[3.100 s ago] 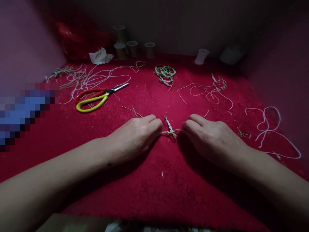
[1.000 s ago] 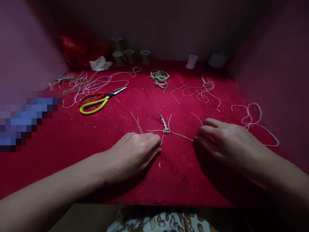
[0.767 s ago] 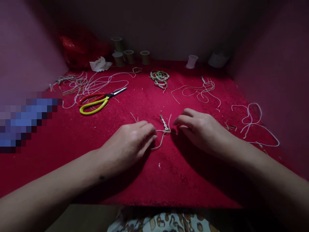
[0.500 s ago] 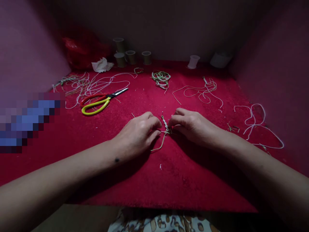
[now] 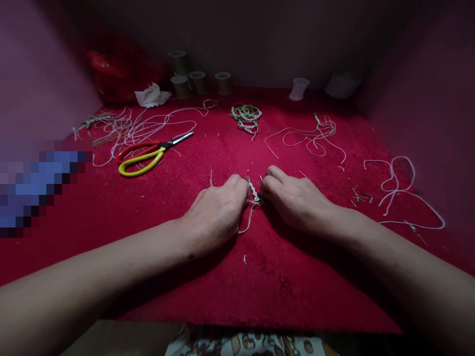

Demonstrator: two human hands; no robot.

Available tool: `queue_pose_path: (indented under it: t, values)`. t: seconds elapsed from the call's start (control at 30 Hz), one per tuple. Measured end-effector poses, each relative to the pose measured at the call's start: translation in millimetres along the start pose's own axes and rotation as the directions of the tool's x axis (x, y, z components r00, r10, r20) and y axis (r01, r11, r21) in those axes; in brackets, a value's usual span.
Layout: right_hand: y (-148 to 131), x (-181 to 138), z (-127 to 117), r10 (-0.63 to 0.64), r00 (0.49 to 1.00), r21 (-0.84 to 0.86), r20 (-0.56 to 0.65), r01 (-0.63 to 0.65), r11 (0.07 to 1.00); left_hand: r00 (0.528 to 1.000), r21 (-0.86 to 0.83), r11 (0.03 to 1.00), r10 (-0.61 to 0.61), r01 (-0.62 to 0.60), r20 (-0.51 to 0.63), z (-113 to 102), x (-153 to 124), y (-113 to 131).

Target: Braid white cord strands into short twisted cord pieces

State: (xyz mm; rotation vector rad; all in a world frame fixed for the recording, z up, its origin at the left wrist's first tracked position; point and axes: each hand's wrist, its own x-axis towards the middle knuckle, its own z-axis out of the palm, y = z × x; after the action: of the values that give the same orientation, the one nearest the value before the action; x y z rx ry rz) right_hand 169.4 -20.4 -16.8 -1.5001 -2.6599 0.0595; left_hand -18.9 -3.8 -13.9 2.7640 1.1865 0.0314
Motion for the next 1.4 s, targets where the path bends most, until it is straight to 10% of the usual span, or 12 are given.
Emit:
queue_pose_path:
  t: [0.27, 0.4, 0.63, 0.97, 1.4]
  values:
    - [-4, -1, 4, 0.085, 0.992, 0.297, -0.095, -0.053, 0.953, 0.995, -0.257, 0.966, -0.021, -0.006, -0.101, -6, 4, -1]
    - [-10, -1, -3, 0.230, 0.970, 0.516, -0.075, -0.159, 0.841, 0.987, -0.577, 0.801, -0.143, 0.157, 0.071, -14, 6, 5]
    - [-17, 7, -19, 0.341, 0.902, 0.778, 0.265, -0.409, 0.477, 0.887, -0.832, 0.308, -0.165, 0.461, 0.430, -27, 9, 13]
    - [-11, 15, -25, 0.191, 0.818, 0.789, 0.543, -0.575, 0.217, 0.880, -0.870, 0.139, -0.119, 0.474, 0.460, -21, 14, 14]
    - [-14, 22, -30, 0.282, 0.864, 0.639, 0.417, -0.500, 0.585, 0.934, -0.887, 0.301, -0.171, 0.351, 0.312, -6, 7, 13]
